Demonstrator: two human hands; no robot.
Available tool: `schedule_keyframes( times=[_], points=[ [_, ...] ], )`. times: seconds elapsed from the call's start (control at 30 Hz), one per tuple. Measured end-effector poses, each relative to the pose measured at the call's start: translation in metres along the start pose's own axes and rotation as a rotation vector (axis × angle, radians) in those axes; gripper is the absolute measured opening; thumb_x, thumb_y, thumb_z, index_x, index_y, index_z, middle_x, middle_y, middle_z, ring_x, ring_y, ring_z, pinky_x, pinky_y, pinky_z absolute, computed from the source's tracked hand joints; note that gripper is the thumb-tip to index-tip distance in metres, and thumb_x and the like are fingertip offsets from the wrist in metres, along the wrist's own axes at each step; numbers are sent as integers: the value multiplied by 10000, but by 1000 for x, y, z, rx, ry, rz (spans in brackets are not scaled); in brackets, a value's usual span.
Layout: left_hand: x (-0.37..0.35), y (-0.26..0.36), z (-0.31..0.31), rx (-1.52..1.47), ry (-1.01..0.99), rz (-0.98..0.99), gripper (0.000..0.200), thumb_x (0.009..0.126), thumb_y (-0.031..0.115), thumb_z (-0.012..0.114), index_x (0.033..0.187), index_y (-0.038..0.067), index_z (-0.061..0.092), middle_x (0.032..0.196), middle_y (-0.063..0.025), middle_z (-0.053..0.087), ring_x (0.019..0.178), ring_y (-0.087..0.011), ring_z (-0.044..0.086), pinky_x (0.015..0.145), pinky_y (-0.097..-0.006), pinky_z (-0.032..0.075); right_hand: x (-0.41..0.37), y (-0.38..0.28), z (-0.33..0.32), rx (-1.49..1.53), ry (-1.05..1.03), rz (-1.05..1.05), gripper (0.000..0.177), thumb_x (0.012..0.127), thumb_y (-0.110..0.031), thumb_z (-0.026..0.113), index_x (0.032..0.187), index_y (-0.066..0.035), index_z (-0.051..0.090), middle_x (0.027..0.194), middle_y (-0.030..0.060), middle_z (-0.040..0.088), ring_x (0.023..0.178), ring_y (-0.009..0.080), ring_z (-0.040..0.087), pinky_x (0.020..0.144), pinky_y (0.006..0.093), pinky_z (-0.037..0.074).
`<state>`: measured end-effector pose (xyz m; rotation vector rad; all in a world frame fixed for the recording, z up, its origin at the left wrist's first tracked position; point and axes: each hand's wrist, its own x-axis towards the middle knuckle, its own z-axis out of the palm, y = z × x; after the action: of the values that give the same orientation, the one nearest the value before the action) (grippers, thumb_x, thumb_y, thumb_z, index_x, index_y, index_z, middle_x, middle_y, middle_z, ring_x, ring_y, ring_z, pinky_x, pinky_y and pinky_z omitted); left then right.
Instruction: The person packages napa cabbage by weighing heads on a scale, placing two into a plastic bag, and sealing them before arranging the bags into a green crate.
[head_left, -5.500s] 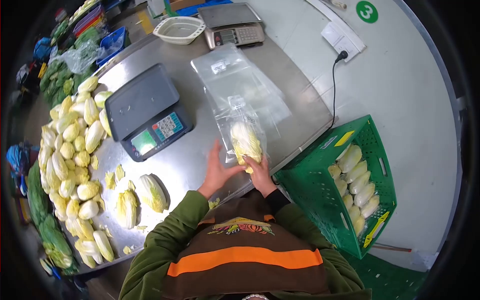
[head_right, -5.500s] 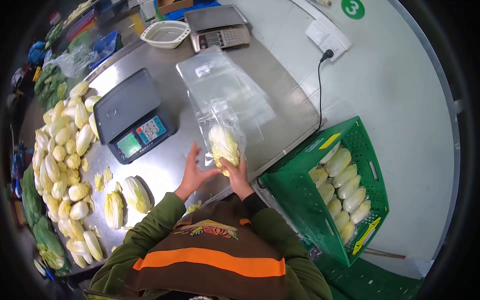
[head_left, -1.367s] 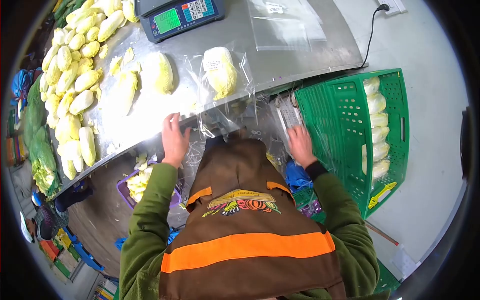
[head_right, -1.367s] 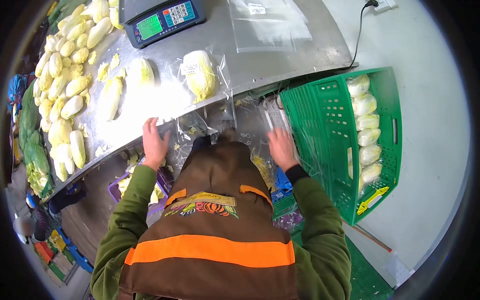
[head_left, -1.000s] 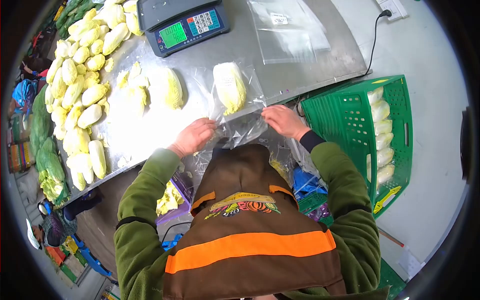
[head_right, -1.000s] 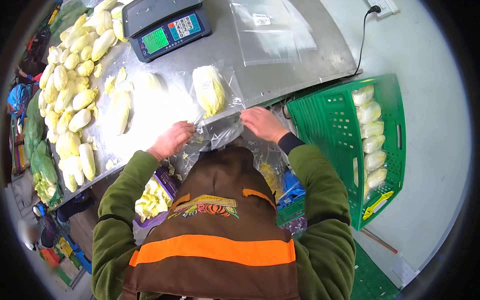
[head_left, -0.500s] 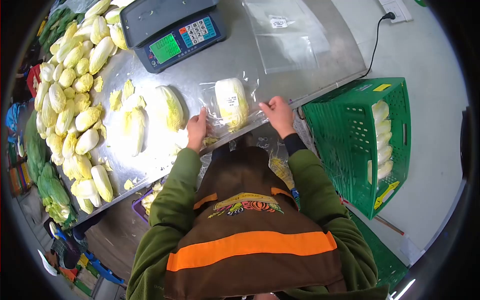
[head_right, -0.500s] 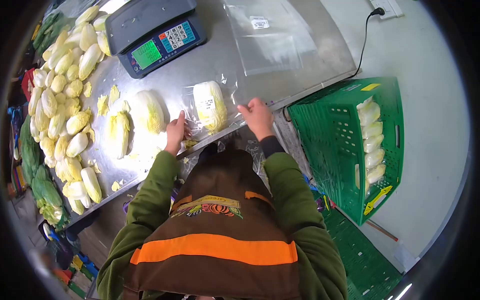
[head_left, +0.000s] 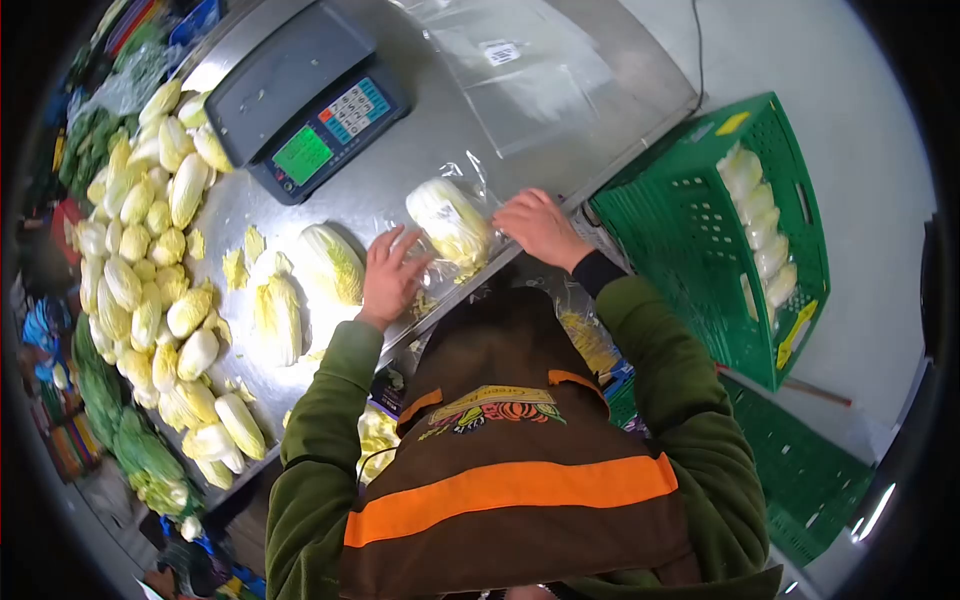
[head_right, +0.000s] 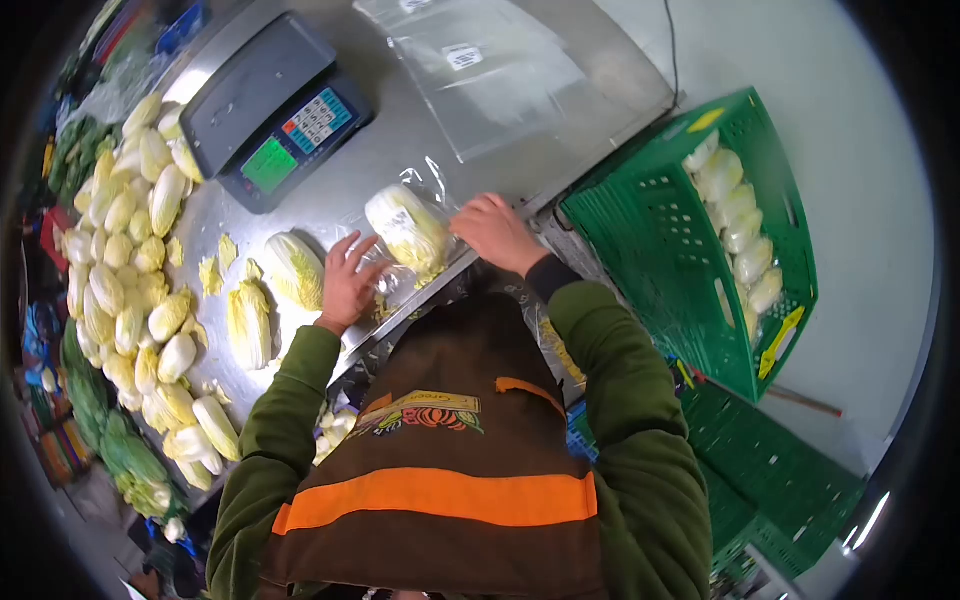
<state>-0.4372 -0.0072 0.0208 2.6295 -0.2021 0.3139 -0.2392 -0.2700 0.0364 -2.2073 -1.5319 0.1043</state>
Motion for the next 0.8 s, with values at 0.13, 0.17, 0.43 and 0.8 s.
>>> schedule_keyframes(
  times=[0.13, 0.17, 0.43, 0.8],
  points=[
    [68, 10, -42, -481, 176, -332, 100, 956, 136, 612, 1007, 59, 650, 965, -103, 706, 1009, -294, 664, 956, -431, 513, 29, 2, -60, 526, 40, 341, 161, 962, -182, 595, 987, -61, 698, 990, 23, 699, 1037, 188, 608, 912, 372, 463],
    [85, 20, -52, -477, 165, -300, 100, 956, 136, 612, 1007, 59, 650, 965, -103, 706, 1009, -294, 664, 956, -431, 513, 31, 6, -77, 958, 61, 524, 195, 984, -209, 590, 966, -45, 694, 970, 23, 696, 1027, 170, 611, 873, 367, 486],
    [198, 141, -34, -1428, 129, -719, 245, 1041, 250, 537, 894, 66, 605, 700, 8, 582, 577, -91, 539, 521, -262, 428, -78, -58, -160, 2088, 547, 483, 623, 993, -430, 482, 1471, -41, 394, 1442, 141, 502, 1229, 239, 573, 959, 404, 495],
    [295, 265, 2, -1548, -130, -470, 288, 1026, 278, 570, 1216, 64, 597, 1050, -70, 670, 911, -160, 637, 823, -301, 507, -200, 9, -324, 769, 1129, 867, 724, 838, -293, 780, 1404, 14, 448, 1277, 148, 619, 1160, 224, 621, 947, 364, 526]
  ],
)
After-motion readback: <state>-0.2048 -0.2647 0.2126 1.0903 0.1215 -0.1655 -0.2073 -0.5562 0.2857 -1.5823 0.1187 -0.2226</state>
